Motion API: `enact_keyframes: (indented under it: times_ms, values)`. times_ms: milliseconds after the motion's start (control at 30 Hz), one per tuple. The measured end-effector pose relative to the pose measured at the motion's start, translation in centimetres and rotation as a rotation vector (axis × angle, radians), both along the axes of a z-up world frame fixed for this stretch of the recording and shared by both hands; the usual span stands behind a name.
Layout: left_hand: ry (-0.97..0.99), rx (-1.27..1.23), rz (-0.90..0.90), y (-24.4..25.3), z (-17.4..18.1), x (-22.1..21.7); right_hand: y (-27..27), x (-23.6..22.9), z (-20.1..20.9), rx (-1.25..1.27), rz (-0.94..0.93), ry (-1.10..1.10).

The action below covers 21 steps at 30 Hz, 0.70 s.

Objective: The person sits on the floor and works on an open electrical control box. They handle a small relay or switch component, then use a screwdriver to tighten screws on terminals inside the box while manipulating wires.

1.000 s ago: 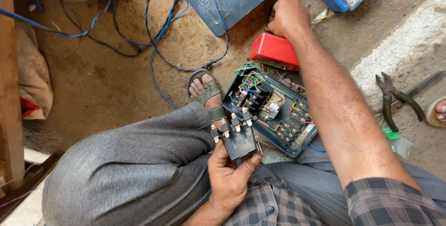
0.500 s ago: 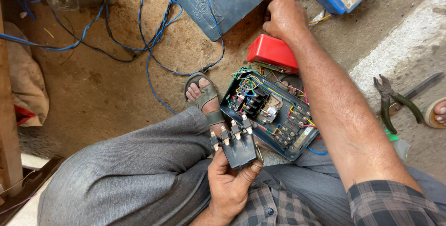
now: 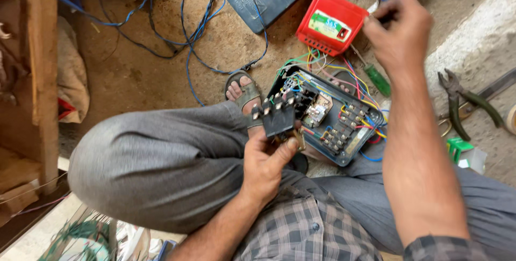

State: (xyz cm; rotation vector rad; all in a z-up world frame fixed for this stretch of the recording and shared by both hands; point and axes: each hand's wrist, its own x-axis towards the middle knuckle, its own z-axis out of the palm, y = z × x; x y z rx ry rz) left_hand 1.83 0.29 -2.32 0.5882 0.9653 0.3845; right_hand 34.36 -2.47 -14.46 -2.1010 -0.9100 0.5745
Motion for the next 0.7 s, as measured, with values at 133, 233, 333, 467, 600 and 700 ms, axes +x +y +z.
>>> enact_keyframes:
  times_ms: [133,233,333,467,600,700]
  values:
    - [-0.168,-0.027,-0.042,-0.2,0.5,0.3,-6.4,-6.5,8.7,0.043,-0.211,0.309]
    - [-0.277,-0.062,-0.028,-0.2,1.0,0.9,-9.2,-10.7,12.8,0.249,-0.187,0.506]
    - [-0.32,-0.095,-0.041,-0.6,1.7,1.4,-10.4,-12.8,14.7,0.355,-0.194,0.663]
    - [-0.314,-0.085,-0.106,-1.6,1.9,2.1,-11.5,-13.4,16.2,0.36,-0.059,0.518]
    - [-0.328,-0.139,-0.122,-2.4,1.6,2.8,-11.9,-13.6,16.6,0.42,-0.008,0.355]
    - [-0.381,-0.192,-0.117,-2.5,1.1,2.9,-12.4,-13.6,16.2,0.478,-0.058,0.454]
